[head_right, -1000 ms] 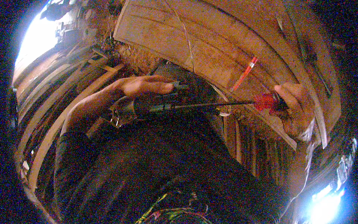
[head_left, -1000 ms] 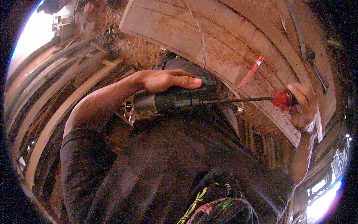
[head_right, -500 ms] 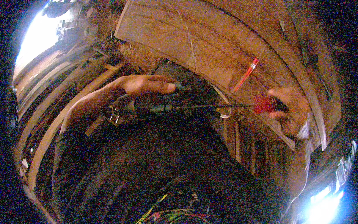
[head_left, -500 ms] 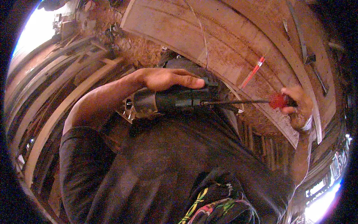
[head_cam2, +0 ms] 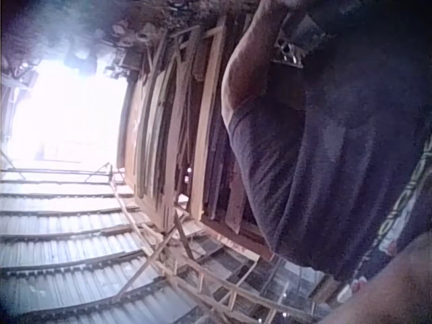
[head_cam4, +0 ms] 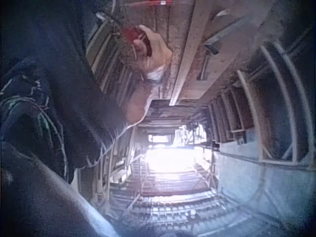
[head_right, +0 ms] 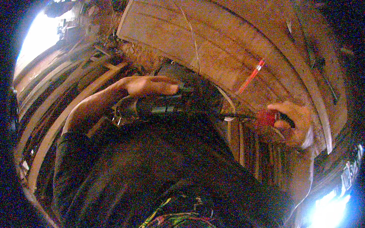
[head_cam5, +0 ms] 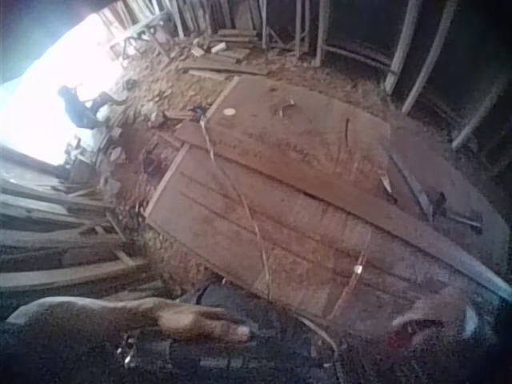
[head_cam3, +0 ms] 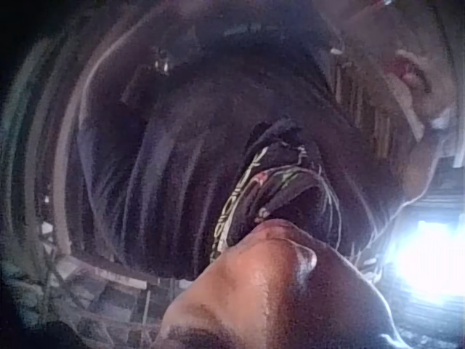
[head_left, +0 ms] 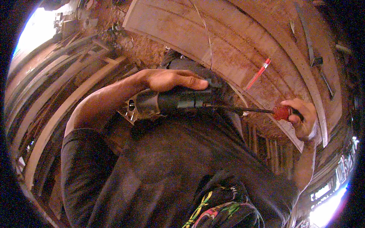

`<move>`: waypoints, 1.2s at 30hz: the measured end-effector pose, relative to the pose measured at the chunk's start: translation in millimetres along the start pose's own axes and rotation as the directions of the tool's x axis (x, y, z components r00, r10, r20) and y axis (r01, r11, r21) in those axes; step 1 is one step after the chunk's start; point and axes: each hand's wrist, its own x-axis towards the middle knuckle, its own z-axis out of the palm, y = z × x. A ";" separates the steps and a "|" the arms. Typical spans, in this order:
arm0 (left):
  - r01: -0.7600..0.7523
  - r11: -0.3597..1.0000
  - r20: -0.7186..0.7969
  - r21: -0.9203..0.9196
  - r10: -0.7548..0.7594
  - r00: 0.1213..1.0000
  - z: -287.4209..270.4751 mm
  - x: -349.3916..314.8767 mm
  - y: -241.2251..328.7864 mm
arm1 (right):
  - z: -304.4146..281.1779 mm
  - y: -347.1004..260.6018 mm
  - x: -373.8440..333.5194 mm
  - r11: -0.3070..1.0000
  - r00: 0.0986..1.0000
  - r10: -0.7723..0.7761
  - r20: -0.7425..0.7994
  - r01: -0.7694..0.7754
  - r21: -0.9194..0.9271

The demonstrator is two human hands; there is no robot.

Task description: The person assembles a handheld power tool by attaching a metal blade to the body and securing it with a screwdriver. The person then attaches a black plastic housing to the tool and tightens screws to complete the assembly.

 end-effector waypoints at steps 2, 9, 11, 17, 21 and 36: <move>-0.001 1.000 0.012 0.018 0.000 1.000 1.3 0.0 -1.3 | -3.8 -7.1 7.6 0.985 0.989 0.091 0.120 -0.107 0.136; 0.016 0.993 -0.065 0.120 -0.008 0.998 4.0 -14.9 22.4 | 2.8 -7.9 8.8 0.939 0.926 -0.272 -0.261 0.197 -0.280; 0.034 0.993 -0.069 0.114 -0.026 0.997 7.1 -17.3 25.2 | 1.5 -11.5 16.9 0.875 0.895 -0.360 -0.262 0.227 -0.428; 0.039 0.993 -0.049 0.114 -0.034 0.998 9.0 -15.2 23.1 | -15.5 -22.9 16.0 0.995 0.984 0.051 0.174 -0.064 0.074; 0.007 0.987 -0.087 0.162 0.007 0.996 7.1 -14.9 16.5 | -10.5 -24.1 15.2 0.999 1.000 -0.007 -0.004 0.007 -0.052; 0.084 0.995 -0.110 0.046 -0.078 0.991 11.7 -9.3 20.3 | 6.2 -14.6 18.6 0.928 0.918 -0.297 -0.262 0.213 -0.304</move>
